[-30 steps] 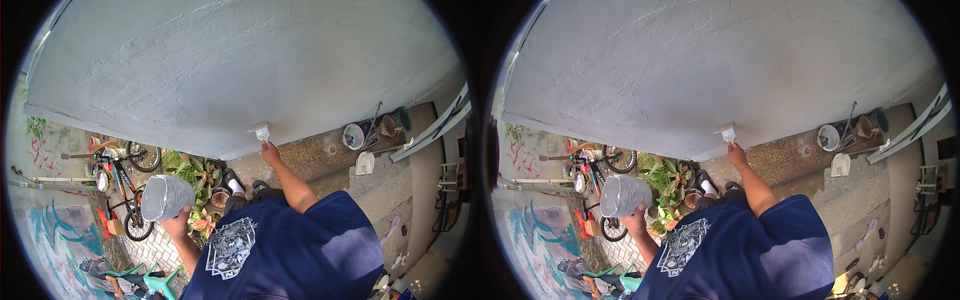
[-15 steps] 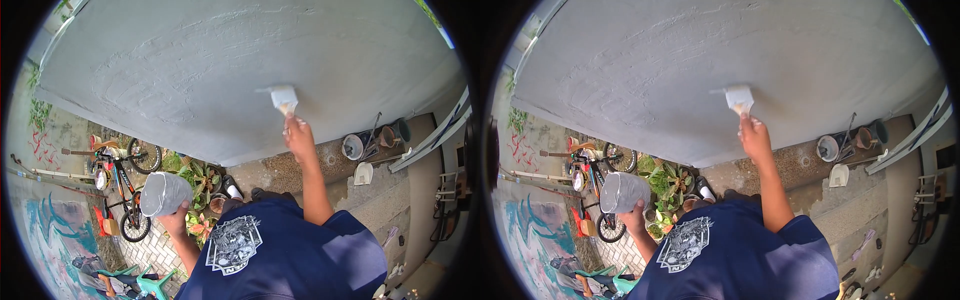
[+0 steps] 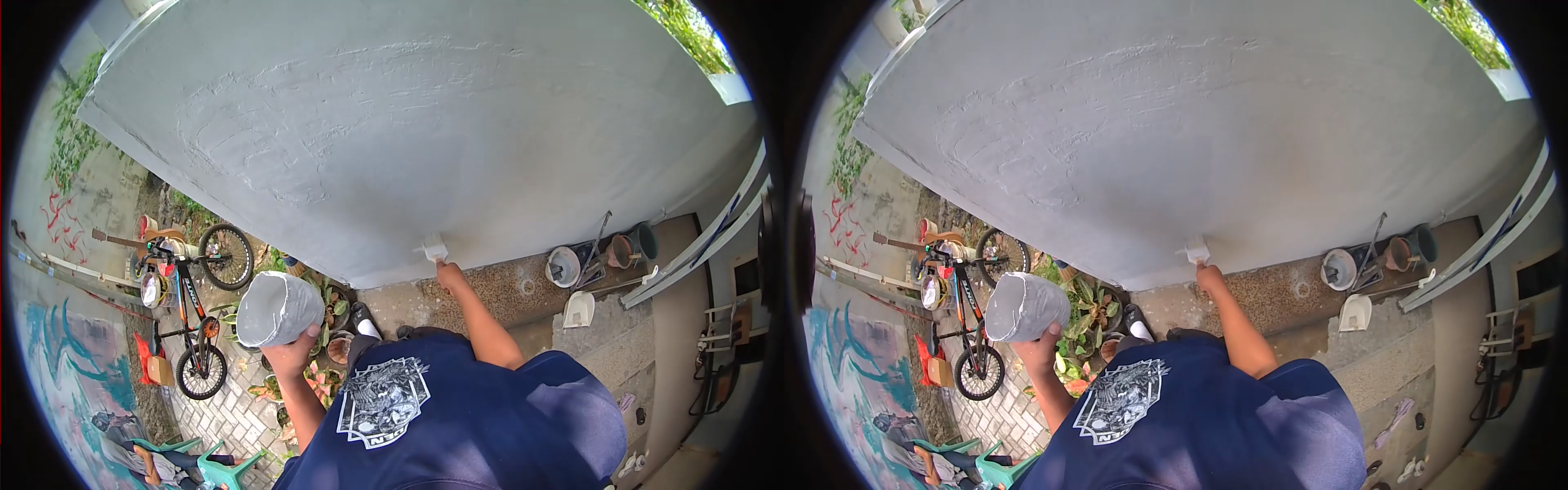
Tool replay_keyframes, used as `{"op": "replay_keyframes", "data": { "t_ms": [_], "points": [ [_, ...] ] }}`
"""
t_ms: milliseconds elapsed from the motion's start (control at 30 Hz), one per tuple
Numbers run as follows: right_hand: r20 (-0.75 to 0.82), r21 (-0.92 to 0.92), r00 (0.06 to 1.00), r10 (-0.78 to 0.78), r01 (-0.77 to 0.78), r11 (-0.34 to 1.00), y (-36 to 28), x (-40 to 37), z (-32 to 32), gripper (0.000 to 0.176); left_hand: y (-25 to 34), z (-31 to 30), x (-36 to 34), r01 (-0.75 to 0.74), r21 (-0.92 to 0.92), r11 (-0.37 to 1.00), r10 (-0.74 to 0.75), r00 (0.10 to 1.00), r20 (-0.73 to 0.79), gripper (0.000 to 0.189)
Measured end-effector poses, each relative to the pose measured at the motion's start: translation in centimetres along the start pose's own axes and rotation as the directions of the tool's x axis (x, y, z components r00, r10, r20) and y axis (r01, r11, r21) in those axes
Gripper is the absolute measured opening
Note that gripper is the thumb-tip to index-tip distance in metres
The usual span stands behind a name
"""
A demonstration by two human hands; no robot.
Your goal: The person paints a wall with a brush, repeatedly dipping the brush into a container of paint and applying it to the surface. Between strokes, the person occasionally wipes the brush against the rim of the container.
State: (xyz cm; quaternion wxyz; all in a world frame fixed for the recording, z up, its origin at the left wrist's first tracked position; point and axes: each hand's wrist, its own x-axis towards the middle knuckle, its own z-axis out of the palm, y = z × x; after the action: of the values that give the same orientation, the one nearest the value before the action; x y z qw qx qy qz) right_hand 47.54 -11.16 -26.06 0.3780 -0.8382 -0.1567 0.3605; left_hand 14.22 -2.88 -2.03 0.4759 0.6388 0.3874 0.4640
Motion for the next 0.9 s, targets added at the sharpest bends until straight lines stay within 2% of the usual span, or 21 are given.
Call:
{"op": "replay_keyframes", "data": {
  "t_ms": [33,67,133,200,267,300,333,367,400,433,500,533,600,667,733,767,800,833,867,900],
  "points": [
    [0.188,-0.065,0.928,0.32,-0.313,0.947,-0.6,0.0,-0.5,0.04,0.0,-0.1,-0.1,-0.007,0.0,1.0,0.007,1.0,0.0,0.073],
    [0.187,-0.06,0.932,0.31,-0.304,0.951,-1.6,0.4,-0.7,0.04,0.1,-0.2,-0.1,-0.055,-0.003,0.998,0.055,0.998,-0.006,0.076],
    [0.283,0.327,0.958,0.039,-0.135,0.935,-6.2,-1.9,-2.1,0.037,0.2,-0.5,-0.2,-0.096,-0.004,0.995,0.096,0.995,-0.015,0.08],
    [0.262,0.543,0.955,-0.139,-0.027,0.839,-15.3,-7.2,-6.4,0.023,0.2,-0.5,-0.4,-0.04,-0.059,0.997,0.038,0.998,-0.042,0.082],
    [0.16,0.664,0.937,-0.311,0.131,0.737,-20.4,-12.9,-9.3,0.021,0.8,-0.2,-0.3,-0.084,-0.086,0.993,0.078,0.995,-0.07,0.079],
    [0.042,0.702,0.911,-0.41,0.265,0.661,-22.6,-14.7,-10.7,0.023,1.0,0.0,-0.1,-0.125,-0.113,0.986,0.114,0.988,-0.1,0.076],
    [-0.074,0.72,0.869,-0.489,0.386,0.577,-24.4,-16.3,-12.1,0.025,0.5,-0.3,0.0,-0.119,-0.119,0.986,0.106,0.989,-0.105,0.076],
    [-0.166,0.741,0.821,-0.547,0.469,0.48,-26.4,-18.0,-14.0,0.026,-0.2,-1.1,-0.1,-0.027,-0.099,0.995,0.021,0.998,-0.066,0.076],
    [-0.264,0.749,0.759,-0.595,0.55,0.369,-28.1,-18.8,-15.7,0.027,-0.6,-1.5,-0.3,0.057,-0.077,0.995,-0.059,0.998,-0.026,0.076],
    [-0.269,0.744,0.754,-0.599,0.558,0.368,-29.1,-18.8,-16.6,0.027,-0.5,-1.2,-0.3,0.052,-0.085,0.995,-0.054,0.998,-0.025,0.076],
    [-0.38,0.648,0.639,-0.669,0.7,0.3,-30.9,-18.7,-17.7,0.028,0.2,-0.4,0.1,-0.1,-0.089,0.991,0.097,0.994,-0.04,0.074],
    [-0.33,0.633,0.682,-0.652,0.673,0.383,-30.4,-17.6,-17.0,0.029,0.3,-0.3,0.2,-0.103,-0.072,0.992,0.102,0.995,-0.023,0.072],
    [-0.29,0.461,0.731,-0.618,0.673,0.579,-26.7,-12.5,-12.8,0.029,0.5,-0.2,0.0,-0.116,-0.068,0.991,0.114,0.993,-0.037,0.074],
    [-0.337,0.173,0.683,-0.648,0.722,0.67,-20.0,-7.9,-6.8,0.031,0.0,-0.5,-0.3,-0.104,-0.066,0.992,0.101,0.994,-0.048,0.077],
    [-0.305,0.037,0.729,-0.612,0.652,0.758,-11.5,-4.7,-1.8,0.039,-0.3,-0.8,-0.6,-0.082,-0.067,0.994,0.078,0.996,-0.05,0.078],
    [-0.204,-0.029,0.839,-0.505,0.51,0.859,-5.9,-1.8,0.6,0.043,-0.3,-1.0,-0.7,-0.061,-0.06,0.996,0.058,0.997,-0.043,0.08],
    [-0.114,-0.108,0.924,-0.365,0.354,0.929,-1.2,0.6,1.9,0.047,-0.4,-1.2,-0.8,-0.057,-0.058,0.997,0.054,0.998,-0.042,0.08],
    [-0.02,-0.057,0.997,-0.074,0.073,0.996,1.0,1.0,2.0,0.047,-0.5,-1.2,-1.0,-0.051,-0.09,0.995,0.043,0.995,-0.091,0.079],
    [0.082,-0.033,0.971,0.222,-0.22,0.975,2.6,1.1,1.5,0.048,-0.6,-1.2,-1.2,-0.047,-0.123,0.991,0.03,0.99,-0.136,0.078],
    [0.076,-0.026,0.971,0.227,-0.225,0.974,2.8,0.9,0.3,0.048,-0.5,-1.3,-1.3,-0.047,-0.126,0.991,0.031,0.992,-0.126,0.078]
  ]
}}
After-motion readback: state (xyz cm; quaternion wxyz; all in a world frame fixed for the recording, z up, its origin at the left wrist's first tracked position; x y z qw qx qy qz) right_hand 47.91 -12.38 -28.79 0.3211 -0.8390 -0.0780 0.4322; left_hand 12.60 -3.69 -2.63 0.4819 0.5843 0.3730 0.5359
